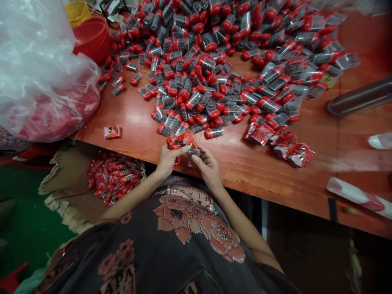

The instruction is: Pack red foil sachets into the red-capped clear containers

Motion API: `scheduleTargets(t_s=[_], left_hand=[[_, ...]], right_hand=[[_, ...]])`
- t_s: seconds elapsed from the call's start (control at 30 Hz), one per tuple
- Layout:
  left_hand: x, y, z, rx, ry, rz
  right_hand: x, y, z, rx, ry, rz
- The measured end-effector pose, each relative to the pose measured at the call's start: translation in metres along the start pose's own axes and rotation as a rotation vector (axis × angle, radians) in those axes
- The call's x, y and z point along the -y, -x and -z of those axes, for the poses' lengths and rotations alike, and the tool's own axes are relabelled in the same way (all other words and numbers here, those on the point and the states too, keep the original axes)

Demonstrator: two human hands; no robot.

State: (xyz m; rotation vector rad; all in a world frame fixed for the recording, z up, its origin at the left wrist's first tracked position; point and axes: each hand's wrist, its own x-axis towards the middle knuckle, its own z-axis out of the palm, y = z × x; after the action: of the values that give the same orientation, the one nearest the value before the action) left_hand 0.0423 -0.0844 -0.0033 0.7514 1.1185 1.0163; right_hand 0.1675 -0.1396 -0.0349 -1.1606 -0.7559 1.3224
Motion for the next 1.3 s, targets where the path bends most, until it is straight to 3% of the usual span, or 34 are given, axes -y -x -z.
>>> scheduleTargets(t_s=[0.23,0.33,0.6,0.83,1.03,1.13,1.2,1.3], left_hand=[[0.006,-0.011,0.014,0.031,0.084,0.222],[0.009,-0.015,0.016,0.069,0.096,0.281],[0.019,-0.006,0.002,0.079,0.009,0.221],[0.018,-0.006,0.004,0.039,0.022,0.254],[0.001,-0.015,0.024,0.009,0.204,0.284],[-0.003,-0.016,0.029,0.008,0.277,0.322],[-0.002,-0.015,0.024,-0.002,0.296,0.349],[0.001,-0.011,0.014,0.023,0.294,0.381]], right_hand=[[0.0,-0.008,0.022,-0.151,0.039,-0.06],[-0.002,-0.008,0.025,-0.128,0.053,-0.096],[-0.005,-0.004,0.017,-0.088,0.149,-0.043],[-0.007,-0.006,0.018,-0.144,0.14,-0.08],[-0.003,-0.004,0.067,-0.287,0.512,0.046],[0.011,0.0,0.067,-0.372,0.72,0.181],[0.02,0.001,0.048,-0.288,0.718,0.243],[0.023,-0.005,0.012,0.089,0.565,0.177]])
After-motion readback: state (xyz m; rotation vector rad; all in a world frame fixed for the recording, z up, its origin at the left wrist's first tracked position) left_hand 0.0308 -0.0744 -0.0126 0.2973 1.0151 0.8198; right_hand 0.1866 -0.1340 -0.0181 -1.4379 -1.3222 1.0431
